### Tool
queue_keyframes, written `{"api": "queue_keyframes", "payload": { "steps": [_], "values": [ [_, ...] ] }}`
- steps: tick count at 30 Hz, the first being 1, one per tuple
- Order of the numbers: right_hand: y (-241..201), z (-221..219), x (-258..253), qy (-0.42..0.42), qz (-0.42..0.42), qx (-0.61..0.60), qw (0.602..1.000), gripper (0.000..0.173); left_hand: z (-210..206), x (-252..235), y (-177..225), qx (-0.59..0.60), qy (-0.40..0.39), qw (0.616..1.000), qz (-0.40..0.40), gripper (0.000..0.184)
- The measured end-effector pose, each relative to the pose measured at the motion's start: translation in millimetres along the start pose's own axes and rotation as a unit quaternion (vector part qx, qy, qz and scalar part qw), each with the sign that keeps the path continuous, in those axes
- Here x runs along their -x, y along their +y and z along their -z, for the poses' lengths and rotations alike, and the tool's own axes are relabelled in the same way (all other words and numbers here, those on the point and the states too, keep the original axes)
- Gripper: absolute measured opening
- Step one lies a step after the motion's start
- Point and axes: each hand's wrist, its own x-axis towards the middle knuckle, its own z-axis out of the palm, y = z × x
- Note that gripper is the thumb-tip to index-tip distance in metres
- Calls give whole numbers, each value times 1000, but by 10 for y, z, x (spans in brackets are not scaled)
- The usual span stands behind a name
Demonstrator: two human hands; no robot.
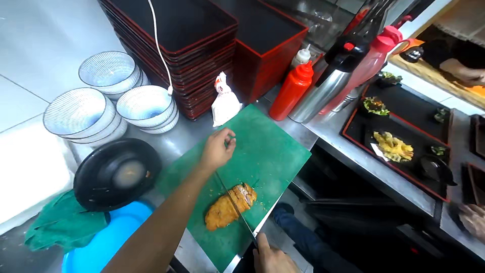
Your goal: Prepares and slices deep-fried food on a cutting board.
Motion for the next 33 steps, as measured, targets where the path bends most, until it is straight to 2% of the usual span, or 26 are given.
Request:
{"api": "queue_keyframes", "payload": {
  "steps": [3,6,8,10,12,14,16,18,24,30,33],
  "values": [
    [-62,61,-12,-36,-24,18,999,30,-105,97,-127,1,8,1000,16,21],
    [45,-4,-68,-28,-34,15,999,30,-161,189,-121,0,53,999,4,20],
    [153,-71,-127,-31,-34,3,999,31,-95,283,-20,-1,93,996,-8,21],
    [249,-121,-188,-36,-24,-12,999,31,52,463,199,-5,83,996,20,25],
    [314,-163,-211,-36,-14,-20,999,31,196,771,437,-27,7,997,77,41],
    [361,-182,-223,-30,-7,-26,999,31,224,1126,562,-79,-59,989,106,65],
    [386,-187,-223,-30,-1,-29,999,32,161,1465,590,-146,-81,981,101,86],
    [402,-192,-226,-28,8,-28,999,31,96,1694,570,-183,-94,973,103,95],
    [417,-189,-181,7,31,-19,999,31,-39,1913,480,-180,-40,977,104,84],
    [242,-102,-96,-15,18,-8,1000,34,-8,1869,484,-166,-36,978,124,87],
    [169,-132,-109,-23,13,-1,1000,33,75,1655,413,-122,29,988,92,67]
  ]
}}
